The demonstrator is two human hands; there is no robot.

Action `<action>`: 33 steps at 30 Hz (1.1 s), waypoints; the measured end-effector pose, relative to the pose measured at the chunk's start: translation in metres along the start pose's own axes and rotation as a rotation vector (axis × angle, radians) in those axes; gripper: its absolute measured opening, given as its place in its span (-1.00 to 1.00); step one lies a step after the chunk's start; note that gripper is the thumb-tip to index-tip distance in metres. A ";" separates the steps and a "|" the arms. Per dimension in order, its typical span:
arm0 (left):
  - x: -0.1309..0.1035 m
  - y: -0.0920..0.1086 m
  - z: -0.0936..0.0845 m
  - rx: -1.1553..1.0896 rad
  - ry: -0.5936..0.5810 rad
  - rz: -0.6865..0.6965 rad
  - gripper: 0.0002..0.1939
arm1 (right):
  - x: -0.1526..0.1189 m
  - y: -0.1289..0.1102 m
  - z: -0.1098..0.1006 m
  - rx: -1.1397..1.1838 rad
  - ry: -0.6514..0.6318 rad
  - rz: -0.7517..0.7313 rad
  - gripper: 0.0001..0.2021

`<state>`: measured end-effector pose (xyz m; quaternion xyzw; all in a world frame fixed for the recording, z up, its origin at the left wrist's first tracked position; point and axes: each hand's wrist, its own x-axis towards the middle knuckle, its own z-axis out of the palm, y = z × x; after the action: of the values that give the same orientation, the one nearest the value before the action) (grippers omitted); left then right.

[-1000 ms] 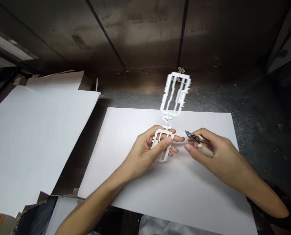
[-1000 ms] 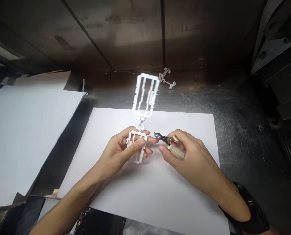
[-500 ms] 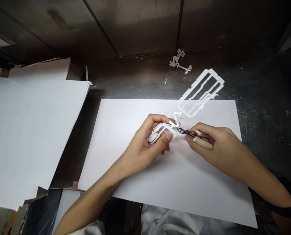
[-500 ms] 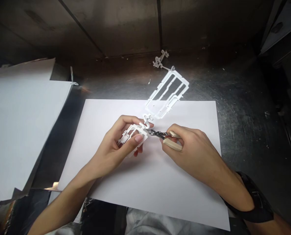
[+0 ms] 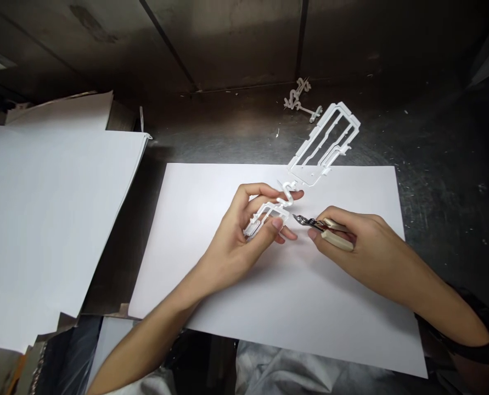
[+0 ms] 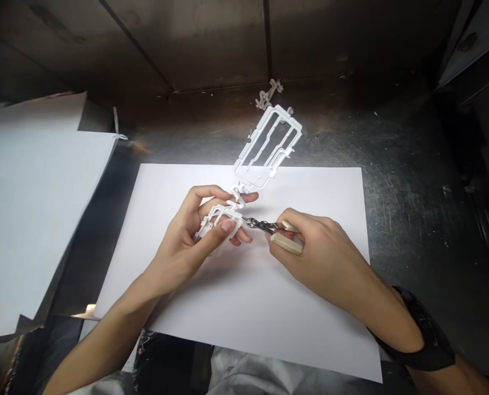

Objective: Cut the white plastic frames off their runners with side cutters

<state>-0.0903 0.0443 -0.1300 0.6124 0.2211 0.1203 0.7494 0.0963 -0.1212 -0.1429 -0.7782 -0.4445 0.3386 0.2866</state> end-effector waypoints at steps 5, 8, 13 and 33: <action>0.001 0.004 -0.001 0.045 -0.024 -0.025 -0.49 | 0.001 0.001 -0.002 -0.022 -0.007 -0.004 -0.70; 0.000 0.008 -0.003 0.093 -0.071 -0.042 -0.46 | 0.002 0.004 -0.006 -0.040 -0.034 0.007 -0.68; -0.004 0.008 -0.003 0.080 -0.130 -0.077 -0.46 | 0.001 0.009 -0.012 -0.002 -0.117 0.044 -0.67; -0.009 0.005 -0.005 -0.004 -0.243 -0.188 -0.39 | -0.003 0.010 -0.022 0.068 -0.271 0.084 -0.62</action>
<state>-0.0995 0.0454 -0.1242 0.5976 0.1852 -0.0250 0.7797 0.1175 -0.1315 -0.1362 -0.7331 -0.4344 0.4672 0.2357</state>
